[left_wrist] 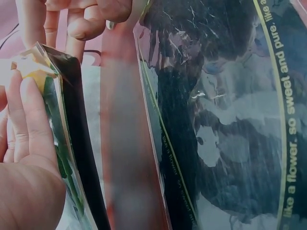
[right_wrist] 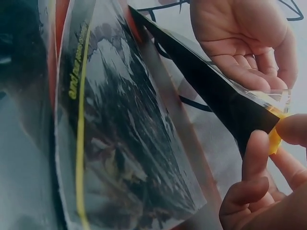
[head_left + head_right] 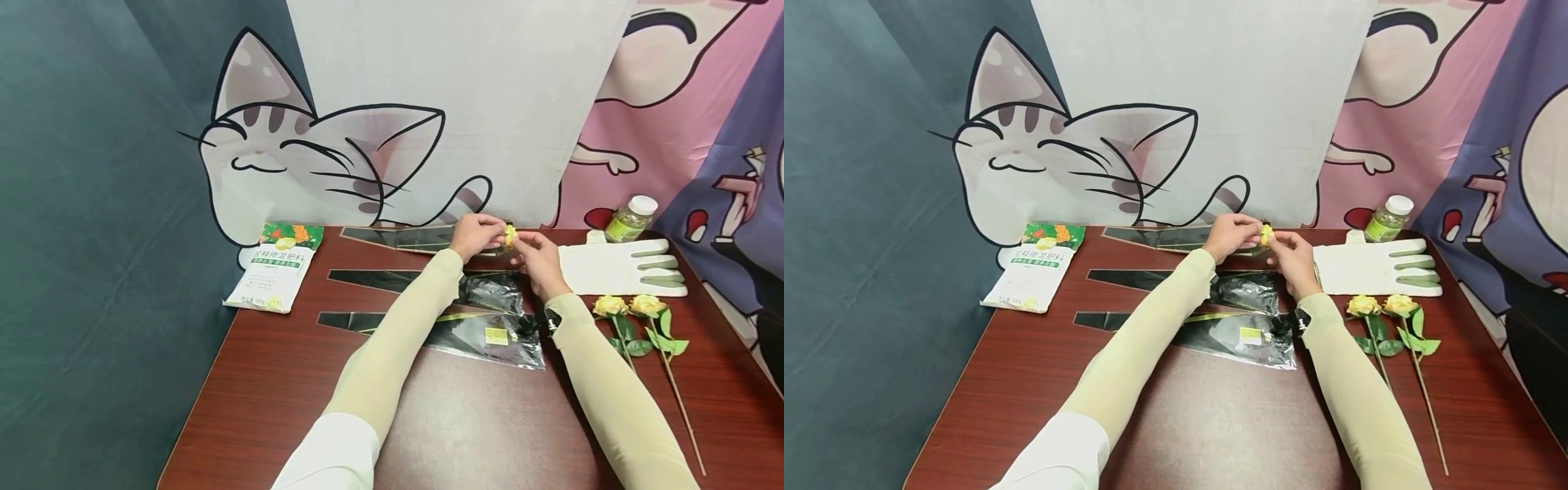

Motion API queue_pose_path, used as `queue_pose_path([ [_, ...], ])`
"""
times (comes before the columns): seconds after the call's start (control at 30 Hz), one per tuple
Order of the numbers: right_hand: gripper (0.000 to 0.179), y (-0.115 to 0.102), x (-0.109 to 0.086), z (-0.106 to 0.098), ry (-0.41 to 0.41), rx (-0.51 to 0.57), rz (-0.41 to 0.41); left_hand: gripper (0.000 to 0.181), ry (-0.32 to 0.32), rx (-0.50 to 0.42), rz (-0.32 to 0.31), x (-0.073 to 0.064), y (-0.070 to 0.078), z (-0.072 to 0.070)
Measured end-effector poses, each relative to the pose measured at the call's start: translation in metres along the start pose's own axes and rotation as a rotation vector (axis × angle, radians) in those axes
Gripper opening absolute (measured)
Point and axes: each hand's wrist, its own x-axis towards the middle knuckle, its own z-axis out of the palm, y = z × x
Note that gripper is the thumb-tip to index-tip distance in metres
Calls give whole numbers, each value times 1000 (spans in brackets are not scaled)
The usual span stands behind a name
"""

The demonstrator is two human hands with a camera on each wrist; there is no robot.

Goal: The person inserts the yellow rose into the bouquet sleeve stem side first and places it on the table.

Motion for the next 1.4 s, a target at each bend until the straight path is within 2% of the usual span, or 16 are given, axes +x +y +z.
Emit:
queue_pose_path([
  [0.27,34,-3,1,3,22,-79,3,13,2,-25,-6,-3,3,2],
  [0.6,12,-5,3,8,-1,-133,-33,17,-24,-33,22,-6,3,1],
  [0.77,26,-4,6,10,-15,-197,-38,16,-15,-19,13,-6,3,1],
  [0.97,41,-6,8,11,-55,-178,1,15,-12,-31,-1,-5,1,1],
  [1.13,52,-4,11,9,-101,-212,28,11,-7,-53,-18,-2,-2,1],
  [1.4,52,-3,12,9,-127,-240,22,15,-21,-70,-8,0,-5,0],
])
